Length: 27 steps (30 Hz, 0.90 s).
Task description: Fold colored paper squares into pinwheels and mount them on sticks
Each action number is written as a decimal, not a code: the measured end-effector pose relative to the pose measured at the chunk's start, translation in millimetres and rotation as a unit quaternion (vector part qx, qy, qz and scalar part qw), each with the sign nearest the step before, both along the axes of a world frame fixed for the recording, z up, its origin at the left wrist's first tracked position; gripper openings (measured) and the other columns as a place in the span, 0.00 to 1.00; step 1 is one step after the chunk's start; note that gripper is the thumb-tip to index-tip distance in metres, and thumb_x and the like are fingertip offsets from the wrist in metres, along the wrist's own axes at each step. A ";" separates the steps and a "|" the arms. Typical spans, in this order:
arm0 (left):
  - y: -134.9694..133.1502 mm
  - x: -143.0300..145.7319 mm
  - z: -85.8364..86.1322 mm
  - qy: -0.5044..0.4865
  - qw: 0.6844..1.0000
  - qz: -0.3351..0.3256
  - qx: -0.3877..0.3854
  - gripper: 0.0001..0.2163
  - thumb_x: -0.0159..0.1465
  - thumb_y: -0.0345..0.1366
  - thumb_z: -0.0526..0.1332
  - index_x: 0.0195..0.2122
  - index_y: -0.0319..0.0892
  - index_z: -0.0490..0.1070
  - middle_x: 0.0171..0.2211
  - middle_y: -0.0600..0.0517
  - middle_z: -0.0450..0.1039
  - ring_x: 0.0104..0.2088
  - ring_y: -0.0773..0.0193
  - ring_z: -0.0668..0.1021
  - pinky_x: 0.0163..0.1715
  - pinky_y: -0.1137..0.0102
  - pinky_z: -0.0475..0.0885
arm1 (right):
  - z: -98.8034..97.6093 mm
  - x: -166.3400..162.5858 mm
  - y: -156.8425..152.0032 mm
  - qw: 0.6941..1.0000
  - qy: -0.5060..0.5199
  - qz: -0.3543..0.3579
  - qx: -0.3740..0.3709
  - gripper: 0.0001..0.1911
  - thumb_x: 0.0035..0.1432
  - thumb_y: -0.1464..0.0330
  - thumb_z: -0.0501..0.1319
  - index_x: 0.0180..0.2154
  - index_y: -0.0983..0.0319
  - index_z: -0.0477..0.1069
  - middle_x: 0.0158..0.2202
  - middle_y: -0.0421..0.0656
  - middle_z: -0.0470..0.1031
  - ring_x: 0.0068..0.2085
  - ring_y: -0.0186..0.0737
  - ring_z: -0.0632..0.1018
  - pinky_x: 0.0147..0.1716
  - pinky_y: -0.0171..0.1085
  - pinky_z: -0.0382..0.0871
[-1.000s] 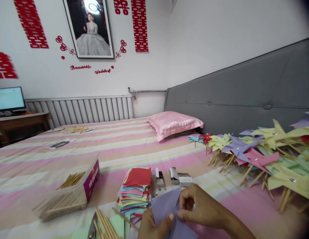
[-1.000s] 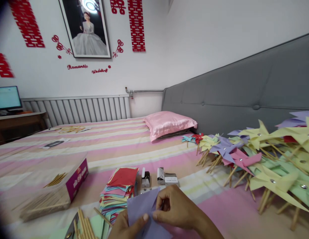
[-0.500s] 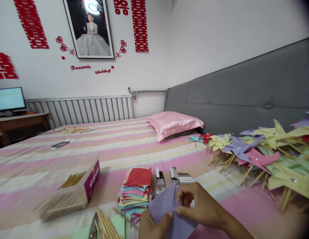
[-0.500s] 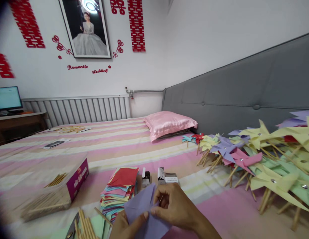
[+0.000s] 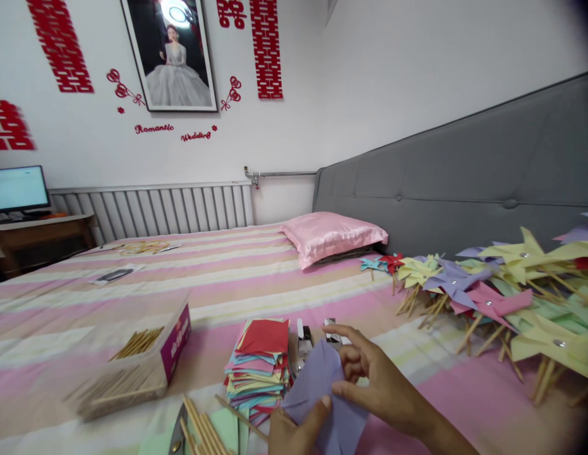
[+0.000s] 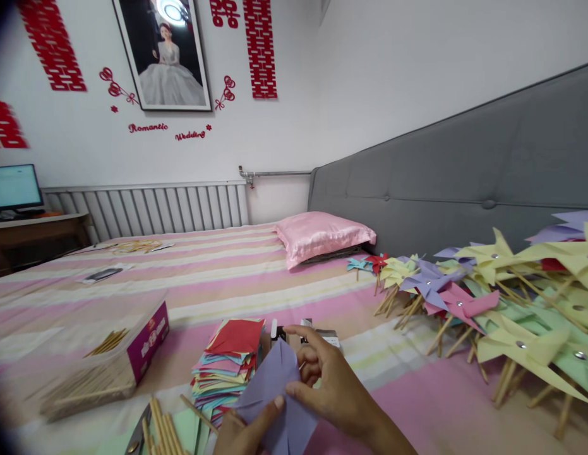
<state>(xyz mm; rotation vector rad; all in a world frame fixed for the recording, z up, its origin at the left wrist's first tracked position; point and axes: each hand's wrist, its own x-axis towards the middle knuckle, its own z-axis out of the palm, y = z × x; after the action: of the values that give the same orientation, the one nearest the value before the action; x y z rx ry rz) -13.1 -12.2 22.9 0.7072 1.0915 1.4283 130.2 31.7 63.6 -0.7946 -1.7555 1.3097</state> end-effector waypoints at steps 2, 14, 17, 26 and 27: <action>0.4 0.1 -1.8 -0.001 1.000 0.009 -0.010 0.23 0.34 0.43 0.73 0.30 0.32 0.79 0.31 0.37 0.80 0.33 0.45 0.80 0.34 0.60 0.74 | 0.2 0.8 1.0 1.000 -0.001 0.000 -0.004 0.34 0.45 0.78 0.60 0.54 0.58 0.54 0.28 0.34 0.71 0.26 0.31 0.72 0.27 0.31 0.63; 2.9 0.4 -8.3 -0.072 0.997 0.012 -0.026 0.21 0.36 0.39 0.73 0.30 0.31 0.76 0.27 0.38 0.80 0.30 0.46 0.80 0.31 0.61 0.73 | -4.0 1.6 0.8 1.000 0.016 0.020 -0.013 0.34 0.46 0.75 0.63 0.55 0.59 0.54 0.31 0.38 0.72 0.29 0.32 0.73 0.28 0.32 0.64; 7.1 -7.4 -14.7 -0.046 0.998 0.030 -0.034 0.19 0.40 0.38 0.72 0.31 0.30 0.74 0.27 0.39 0.80 0.31 0.46 0.80 0.32 0.61 0.73 | -3.6 4.8 3.3 0.999 0.027 0.016 0.015 0.35 0.44 0.71 0.67 0.54 0.57 0.56 0.40 0.44 0.72 0.37 0.39 0.75 0.33 0.36 0.66; 3.1 -15.5 10.6 -0.083 0.985 0.122 -0.093 0.16 0.50 0.27 0.65 0.41 0.31 0.68 0.26 0.46 0.80 0.31 0.52 0.80 0.29 0.65 0.75 | -1.1 12.6 4.0 0.991 -0.009 -0.051 0.122 0.09 0.50 0.74 0.59 0.36 0.62 0.72 0.21 0.35 0.63 0.24 0.31 0.66 0.27 0.32 0.63; 2.4 -15.0 13.0 -0.091 0.984 0.126 -0.083 0.17 0.51 0.26 0.64 0.42 0.32 0.67 0.27 0.46 0.80 0.31 0.53 0.80 0.30 0.65 0.75 | -1.9 12.0 3.1 0.993 -0.026 -0.024 0.116 0.09 0.49 0.75 0.59 0.34 0.63 0.74 0.21 0.35 0.64 0.23 0.30 0.66 0.26 0.31 0.63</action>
<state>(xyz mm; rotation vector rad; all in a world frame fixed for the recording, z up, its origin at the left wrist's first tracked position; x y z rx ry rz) -28.2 -9.7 35.9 0.3204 1.1695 1.5601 142.2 34.8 61.7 -0.7403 -1.8776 1.0372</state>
